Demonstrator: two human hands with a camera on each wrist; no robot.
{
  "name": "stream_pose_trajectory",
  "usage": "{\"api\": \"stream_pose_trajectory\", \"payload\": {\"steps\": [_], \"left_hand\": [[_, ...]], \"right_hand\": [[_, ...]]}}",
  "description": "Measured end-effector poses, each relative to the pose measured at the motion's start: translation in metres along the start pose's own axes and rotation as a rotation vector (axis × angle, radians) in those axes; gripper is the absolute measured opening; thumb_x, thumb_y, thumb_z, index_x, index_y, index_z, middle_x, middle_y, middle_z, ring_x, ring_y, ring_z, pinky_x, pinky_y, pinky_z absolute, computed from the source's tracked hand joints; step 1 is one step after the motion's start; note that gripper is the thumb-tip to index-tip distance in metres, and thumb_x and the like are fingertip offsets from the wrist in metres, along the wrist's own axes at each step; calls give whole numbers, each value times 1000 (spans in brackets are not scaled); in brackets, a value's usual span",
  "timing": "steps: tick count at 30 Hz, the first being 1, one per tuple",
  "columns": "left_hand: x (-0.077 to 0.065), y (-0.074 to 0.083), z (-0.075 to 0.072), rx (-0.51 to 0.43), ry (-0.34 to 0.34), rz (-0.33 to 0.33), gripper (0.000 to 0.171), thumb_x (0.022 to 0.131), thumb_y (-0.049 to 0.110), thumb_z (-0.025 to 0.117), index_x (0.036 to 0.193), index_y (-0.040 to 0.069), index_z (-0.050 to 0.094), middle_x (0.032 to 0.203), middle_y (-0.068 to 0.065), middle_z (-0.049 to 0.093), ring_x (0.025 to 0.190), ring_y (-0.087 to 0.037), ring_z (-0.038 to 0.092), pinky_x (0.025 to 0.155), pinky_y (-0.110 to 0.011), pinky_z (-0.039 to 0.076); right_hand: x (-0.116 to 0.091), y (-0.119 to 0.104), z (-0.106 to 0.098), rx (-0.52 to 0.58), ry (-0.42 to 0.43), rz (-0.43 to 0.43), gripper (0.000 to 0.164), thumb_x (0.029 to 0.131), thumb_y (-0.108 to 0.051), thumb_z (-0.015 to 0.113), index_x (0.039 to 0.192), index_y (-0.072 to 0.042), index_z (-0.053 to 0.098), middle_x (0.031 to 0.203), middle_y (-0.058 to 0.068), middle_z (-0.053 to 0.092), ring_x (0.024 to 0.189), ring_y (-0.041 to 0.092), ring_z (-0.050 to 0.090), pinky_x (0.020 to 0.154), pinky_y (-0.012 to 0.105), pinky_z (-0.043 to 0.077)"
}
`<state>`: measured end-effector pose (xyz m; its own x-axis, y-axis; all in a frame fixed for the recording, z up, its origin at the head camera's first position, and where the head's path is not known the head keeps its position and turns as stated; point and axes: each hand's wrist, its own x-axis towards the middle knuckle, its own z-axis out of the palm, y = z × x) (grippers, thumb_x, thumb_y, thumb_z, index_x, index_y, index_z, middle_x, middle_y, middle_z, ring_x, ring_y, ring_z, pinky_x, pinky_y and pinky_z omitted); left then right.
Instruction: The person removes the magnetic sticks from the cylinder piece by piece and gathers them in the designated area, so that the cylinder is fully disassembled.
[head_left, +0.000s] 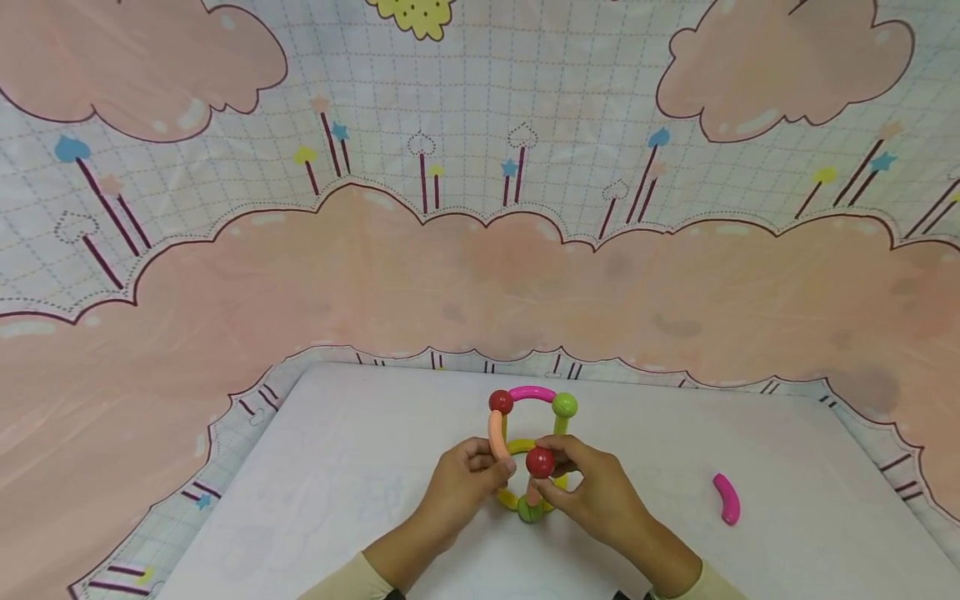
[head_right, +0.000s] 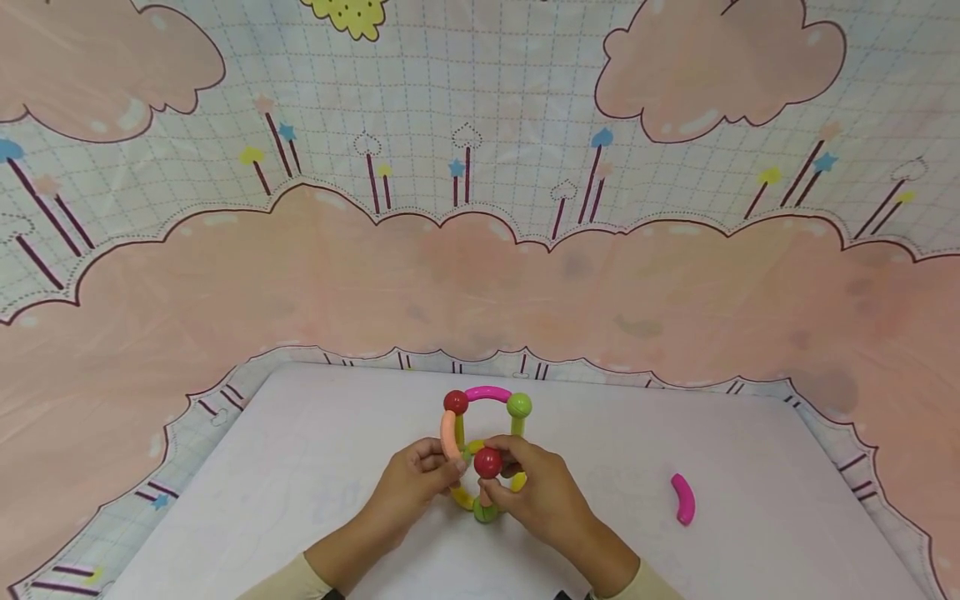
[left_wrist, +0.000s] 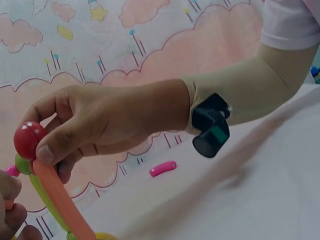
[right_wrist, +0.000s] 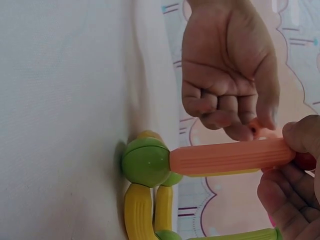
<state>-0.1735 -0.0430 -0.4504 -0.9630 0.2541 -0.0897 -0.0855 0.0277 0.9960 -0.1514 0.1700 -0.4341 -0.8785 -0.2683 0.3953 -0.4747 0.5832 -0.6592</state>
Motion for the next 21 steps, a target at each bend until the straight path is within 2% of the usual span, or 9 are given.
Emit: {"api": "stream_pose_trajectory", "payload": {"steps": [9, 21], "left_hand": [[3, -7, -10, 130, 30, 52, 37, 90, 23, 80, 115, 1, 65, 99, -7, 69, 88, -20, 65, 71, -25, 56], [7, -14, -21, 209, 37, 111, 35, 89, 20, 82, 114, 2, 65, 99, -5, 69, 84, -21, 63, 65, -23, 54]], "right_hand": [[-1, 0, 0, 15, -2, 15, 53, 76, -4, 91, 121, -16, 66, 99, -11, 73, 87, 5, 67, 81, 29, 59], [-1, 1, -1, 5, -15, 17, 53, 76, -4, 91, 122, -12, 66, 100, -10, 73, 88, 5, 67, 82, 29, 59]]}}
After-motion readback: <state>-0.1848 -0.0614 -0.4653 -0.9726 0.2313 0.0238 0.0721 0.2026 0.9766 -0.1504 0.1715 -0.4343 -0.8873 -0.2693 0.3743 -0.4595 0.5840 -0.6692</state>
